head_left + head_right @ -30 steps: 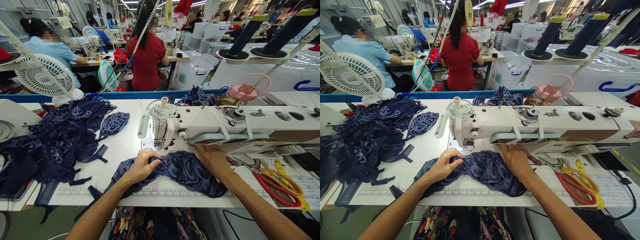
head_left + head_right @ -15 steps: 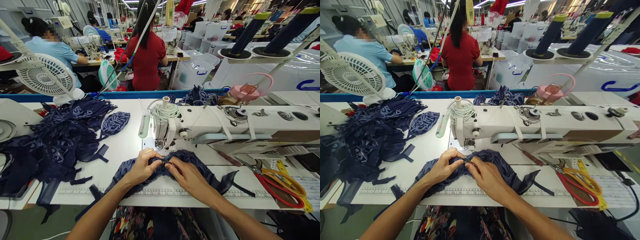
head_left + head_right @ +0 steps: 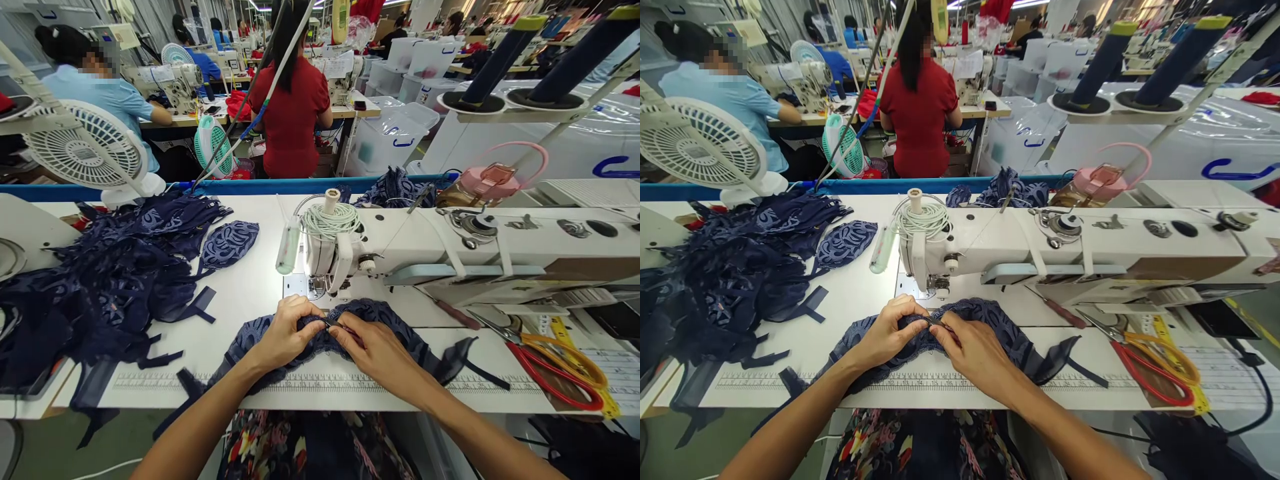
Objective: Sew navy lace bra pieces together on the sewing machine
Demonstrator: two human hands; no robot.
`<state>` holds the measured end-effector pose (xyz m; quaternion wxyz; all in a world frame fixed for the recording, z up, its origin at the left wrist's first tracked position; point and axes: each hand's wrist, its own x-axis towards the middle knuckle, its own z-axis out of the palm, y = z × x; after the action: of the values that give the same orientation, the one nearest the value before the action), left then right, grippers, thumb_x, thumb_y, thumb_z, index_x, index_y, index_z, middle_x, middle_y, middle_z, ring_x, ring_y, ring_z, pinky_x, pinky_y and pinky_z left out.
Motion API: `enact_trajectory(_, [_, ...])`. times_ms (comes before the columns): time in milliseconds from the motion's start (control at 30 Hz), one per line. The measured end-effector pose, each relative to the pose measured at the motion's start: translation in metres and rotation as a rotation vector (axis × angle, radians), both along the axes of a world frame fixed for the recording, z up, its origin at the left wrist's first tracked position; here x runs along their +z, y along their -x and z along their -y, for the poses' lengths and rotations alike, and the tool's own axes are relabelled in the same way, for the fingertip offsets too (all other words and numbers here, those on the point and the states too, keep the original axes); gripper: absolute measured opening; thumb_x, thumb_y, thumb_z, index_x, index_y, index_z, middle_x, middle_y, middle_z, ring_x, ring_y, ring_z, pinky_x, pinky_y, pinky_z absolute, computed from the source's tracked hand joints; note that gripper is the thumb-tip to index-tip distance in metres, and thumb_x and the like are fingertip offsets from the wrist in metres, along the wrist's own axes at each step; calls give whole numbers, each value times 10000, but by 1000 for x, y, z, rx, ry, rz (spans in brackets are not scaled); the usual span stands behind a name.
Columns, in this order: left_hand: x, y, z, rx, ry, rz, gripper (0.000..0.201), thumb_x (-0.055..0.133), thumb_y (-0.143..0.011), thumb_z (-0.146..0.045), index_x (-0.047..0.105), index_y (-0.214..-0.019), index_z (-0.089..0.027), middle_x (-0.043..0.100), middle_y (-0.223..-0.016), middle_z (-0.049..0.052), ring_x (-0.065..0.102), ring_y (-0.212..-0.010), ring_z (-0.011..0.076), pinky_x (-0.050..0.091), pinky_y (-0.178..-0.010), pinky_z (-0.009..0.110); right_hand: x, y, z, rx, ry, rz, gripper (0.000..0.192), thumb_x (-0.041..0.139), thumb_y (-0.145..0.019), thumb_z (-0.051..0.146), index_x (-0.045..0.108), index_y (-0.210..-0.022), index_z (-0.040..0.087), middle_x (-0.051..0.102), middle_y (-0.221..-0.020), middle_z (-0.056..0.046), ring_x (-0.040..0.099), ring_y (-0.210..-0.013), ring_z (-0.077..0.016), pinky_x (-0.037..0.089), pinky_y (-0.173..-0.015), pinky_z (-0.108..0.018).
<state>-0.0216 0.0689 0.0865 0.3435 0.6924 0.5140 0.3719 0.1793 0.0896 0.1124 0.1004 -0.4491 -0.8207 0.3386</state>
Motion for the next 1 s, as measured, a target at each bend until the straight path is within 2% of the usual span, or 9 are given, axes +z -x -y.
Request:
enact_trajectory(200, [1,0,1,-21,-12,2,110,583,-901,-258,648,-846,-187,621,-805,15,541,-820,178,366,-815,317,-7,-1,3,6,-1,-59,360,362,-992,455,376,-715,225,370,-556,77,371,-492,-101,237,-516,-240])
enact_trajectory(300, [0,-1,1,-7,-9,-32,103,587,-901,-258,646,-846,-194,629,-805,11,552,-819,177,369,-826,323,-6,-5,0,-15,-62,-33,381,346,-997,462,428,-714,221,444,-555,66,420,-487,-106,268,-516,-232])
enact_trajectory(367, [-2,-1,-1,12,-2,-96,94,591,-900,-255,641,-845,-199,637,-814,5,563,-824,176,369,-844,335,-6,-11,-10,-75,-183,63,367,339,-1002,450,515,-782,215,542,-579,41,496,-505,-121,286,-524,-234])
enact_trajectory(500, [-4,2,-8,89,-31,-390,79,595,-897,-273,640,-878,-210,629,-849,19,562,-877,207,387,-858,382,-11,-32,-45,-245,-537,464,384,375,-996,408,638,-915,140,656,-620,-80,611,-565,-199,272,-514,-259])
enact_trajectory(633, [3,5,-3,252,-207,-618,186,594,-882,-208,597,-1068,-196,601,-1046,95,529,-1039,272,452,-866,433,-15,-43,-62,-187,-648,589,376,388,-990,331,687,-971,104,638,-559,-110,628,-572,-253,349,-550,-293])
enact_trajectory(700, [4,2,9,240,-313,-626,228,513,-913,-140,571,-1130,-176,596,-1120,122,538,-1082,265,478,-901,431,-15,-37,-56,-122,-675,496,343,368,-986,255,673,-1073,124,686,-721,-134,653,-696,-262,428,-645,-332])
enact_trajectory(800, [-4,-10,32,93,-422,-620,281,425,-961,-143,538,-1217,-120,602,-1205,144,543,-1170,248,462,-1014,413,-20,-16,-39,153,-587,121,343,337,-975,164,652,-1107,193,670,-1036,-121,625,-954,-215,465,-825,-314])
enact_trajectory(867, [-14,-18,45,15,-441,-660,358,456,-977,-265,507,-1275,-73,593,-1268,166,519,-1237,270,433,-1066,438,-27,-1,-34,279,-425,-78,303,357,-980,182,650,-1051,215,660,-1012,-79,610,-941,-176,465,-830,-278])
enact_trajectory(1000, [-27,-22,59,-20,-419,-751,537,476,-956,-462,490,-1330,-77,584,-1327,156,504,-1272,312,379,-1096,534,-34,14,-40,181,-258,-22,246,393,-990,265,632,-945,225,656,-852,-18,598,-791,-155,427,-752,-269])
